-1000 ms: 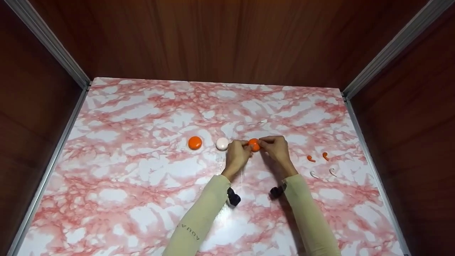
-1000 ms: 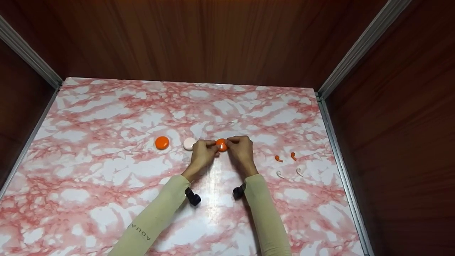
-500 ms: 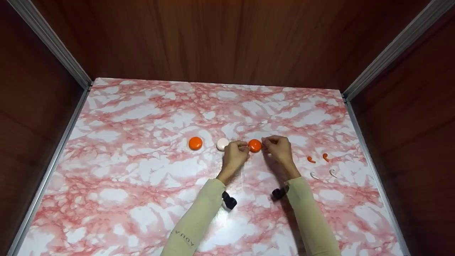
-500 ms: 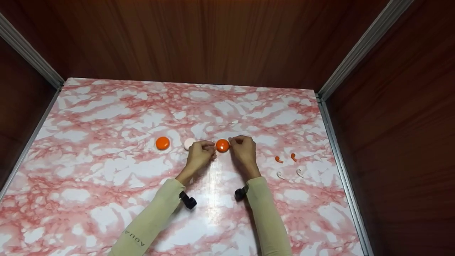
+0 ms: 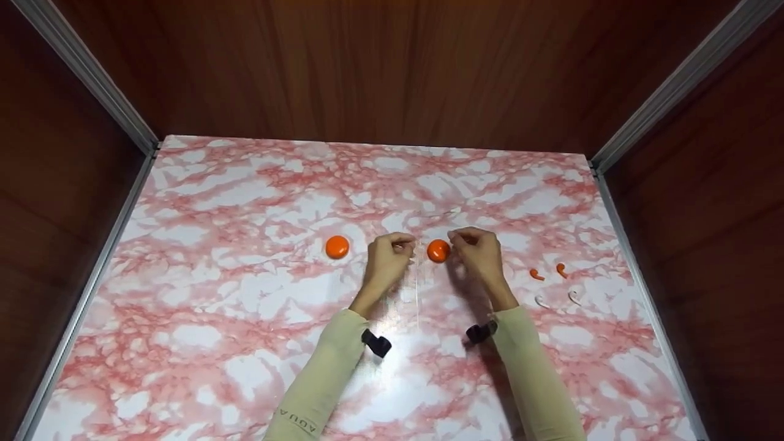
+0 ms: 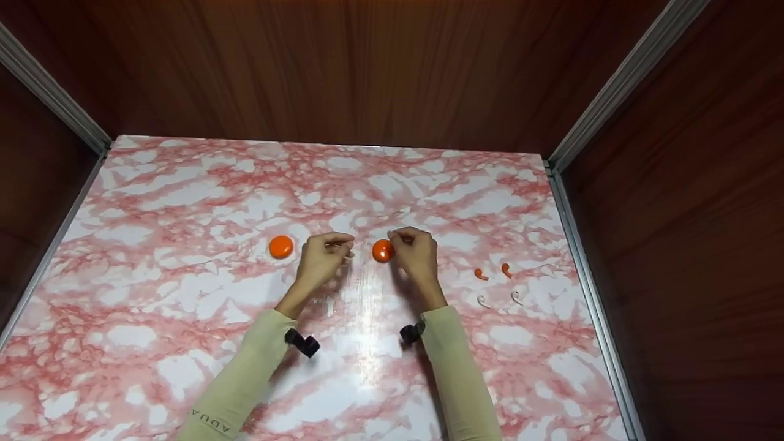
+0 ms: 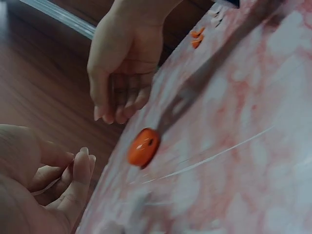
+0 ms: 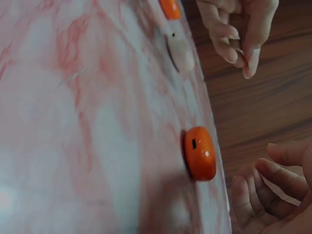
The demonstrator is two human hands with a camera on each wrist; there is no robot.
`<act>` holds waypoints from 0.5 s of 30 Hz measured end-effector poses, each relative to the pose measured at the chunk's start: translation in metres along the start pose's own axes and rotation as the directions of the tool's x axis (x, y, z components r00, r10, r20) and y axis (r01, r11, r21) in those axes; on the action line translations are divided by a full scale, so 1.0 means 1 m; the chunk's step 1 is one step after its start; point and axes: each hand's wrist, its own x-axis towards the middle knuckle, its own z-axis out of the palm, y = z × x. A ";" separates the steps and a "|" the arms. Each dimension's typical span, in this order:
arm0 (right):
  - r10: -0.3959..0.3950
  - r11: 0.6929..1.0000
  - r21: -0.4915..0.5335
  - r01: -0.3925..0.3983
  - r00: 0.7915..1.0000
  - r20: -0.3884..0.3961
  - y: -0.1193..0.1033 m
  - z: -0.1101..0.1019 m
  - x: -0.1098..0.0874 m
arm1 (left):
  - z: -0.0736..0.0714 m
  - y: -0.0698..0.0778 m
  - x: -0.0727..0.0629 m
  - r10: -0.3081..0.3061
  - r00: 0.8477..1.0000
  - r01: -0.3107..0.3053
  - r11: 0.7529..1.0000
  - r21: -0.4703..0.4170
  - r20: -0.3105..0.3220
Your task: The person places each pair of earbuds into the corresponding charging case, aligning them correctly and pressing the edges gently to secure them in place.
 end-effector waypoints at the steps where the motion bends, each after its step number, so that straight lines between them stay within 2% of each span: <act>1: -0.002 1.000 0.004 0.002 1.000 -0.001 -0.001 0.001 -0.001 | -0.003 0.001 0.001 0.006 1.000 -0.006 1.000 0.003 -0.009; 4: -0.004 1.000 0.016 0.004 1.000 -0.001 -0.005 0.005 -0.003 | -0.014 0.003 0.003 0.013 0.999 -0.011 1.000 0.027 -0.049; 8: 0.010 0.999 0.051 -0.012 0.999 0.041 -0.010 0.008 -0.006 | -0.025 0.002 0.007 -0.002 0.996 0.007 0.998 0.057 -0.088; 15: 0.005 0.995 0.099 -0.013 0.996 0.087 -0.015 0.016 -0.010 | -0.035 -0.004 0.010 -0.018 0.994 0.025 0.997 0.068 -0.105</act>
